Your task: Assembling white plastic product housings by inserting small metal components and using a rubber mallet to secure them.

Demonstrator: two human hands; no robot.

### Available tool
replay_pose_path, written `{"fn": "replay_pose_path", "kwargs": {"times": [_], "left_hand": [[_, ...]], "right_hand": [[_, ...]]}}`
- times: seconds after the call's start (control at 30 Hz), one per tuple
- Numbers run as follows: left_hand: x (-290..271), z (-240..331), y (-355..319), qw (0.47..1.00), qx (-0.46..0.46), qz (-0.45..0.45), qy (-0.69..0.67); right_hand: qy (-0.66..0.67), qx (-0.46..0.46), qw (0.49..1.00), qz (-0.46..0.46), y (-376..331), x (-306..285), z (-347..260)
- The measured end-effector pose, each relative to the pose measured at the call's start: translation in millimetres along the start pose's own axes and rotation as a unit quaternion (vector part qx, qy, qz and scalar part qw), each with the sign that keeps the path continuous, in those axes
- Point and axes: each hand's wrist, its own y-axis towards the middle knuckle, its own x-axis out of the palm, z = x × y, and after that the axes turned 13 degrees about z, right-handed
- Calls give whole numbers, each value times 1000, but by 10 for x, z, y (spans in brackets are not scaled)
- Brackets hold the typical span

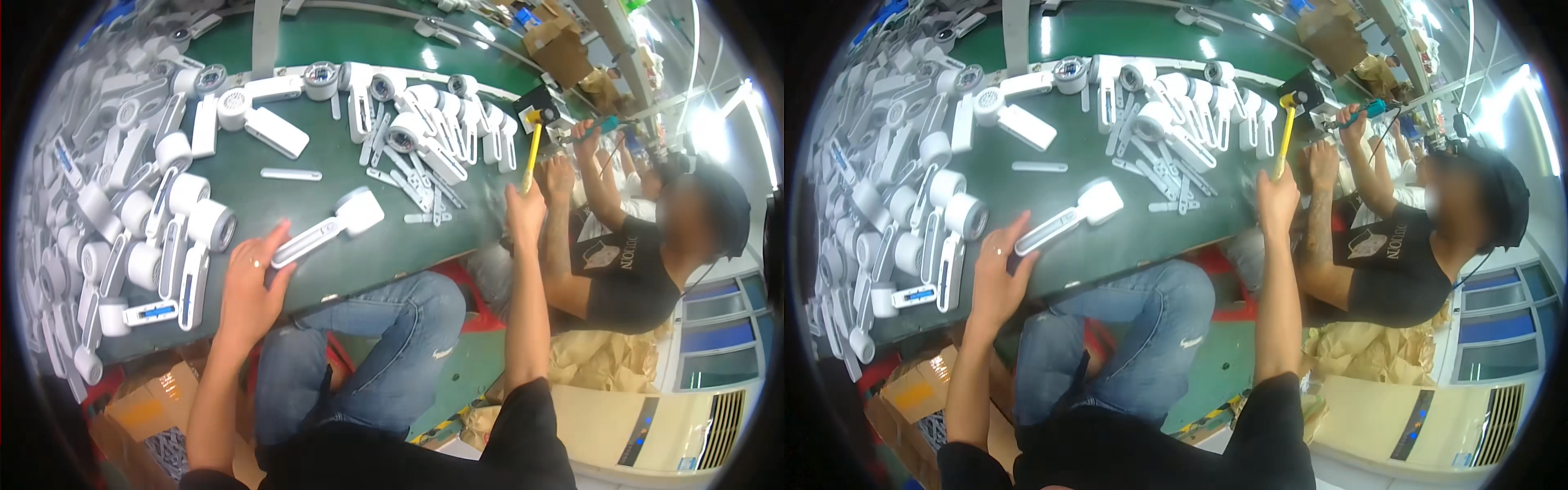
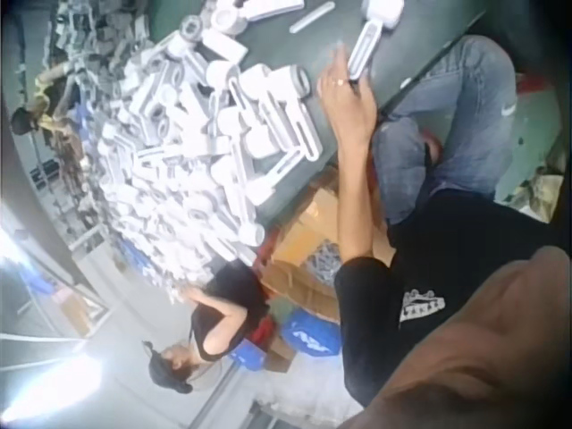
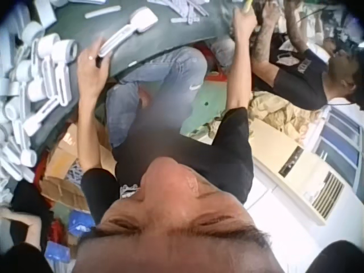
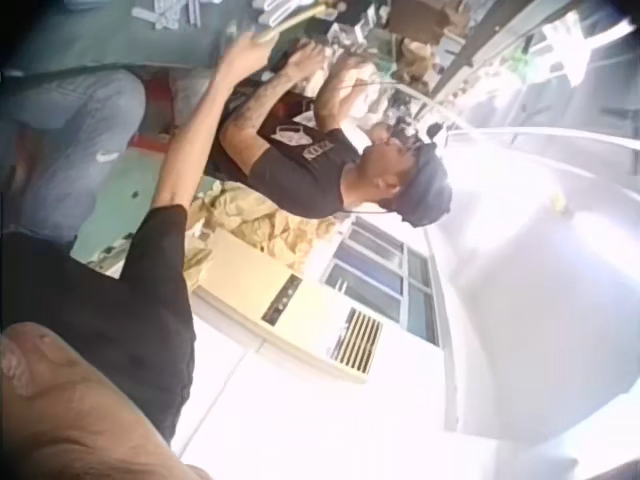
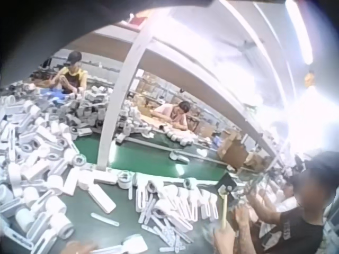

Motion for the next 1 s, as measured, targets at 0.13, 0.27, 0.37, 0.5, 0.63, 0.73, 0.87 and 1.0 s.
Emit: {"fn": "replay_pose_path", "kwargs": {"times": [0.13, 0.27, 0.37, 0.5, 0.63, 0.73, 0.87, 1.0], "left_hand": [[-116, 19, 44, 1000, 21, -5, 9], [-196, 66, 12, 997, 71, 8, 19], [-283, -134, -254, 984, 147, 75, 65], [-553, 258, -348, 976, 154, 152, -29], [-1836, 449, -999, 944, 86, 228, 223], [-2673, 284, -1505, 851, -57, 401, 334], [-4045, -376, -1962, 716, -182, 539, 404], [-5090, -1172, -1829, 654, -212, 587, 427]], "right_hand": [[12, 145, 988, -58, 418, 606, 208], [-94, 110, 989, -10, 643, 830, 483], [-219, -107, 970, -11, 167, 364, -464], [217, -34, 976, -3, 396, -195, 612], [398, 139, 871, -252, -963, -367, -1000], [372, 81, 831, -405, -1508, -362, -1513], [403, 64, 806, -429, -1792, -124, -1785], [394, 133, 795, -442, -1805, -27, -1824]]}}
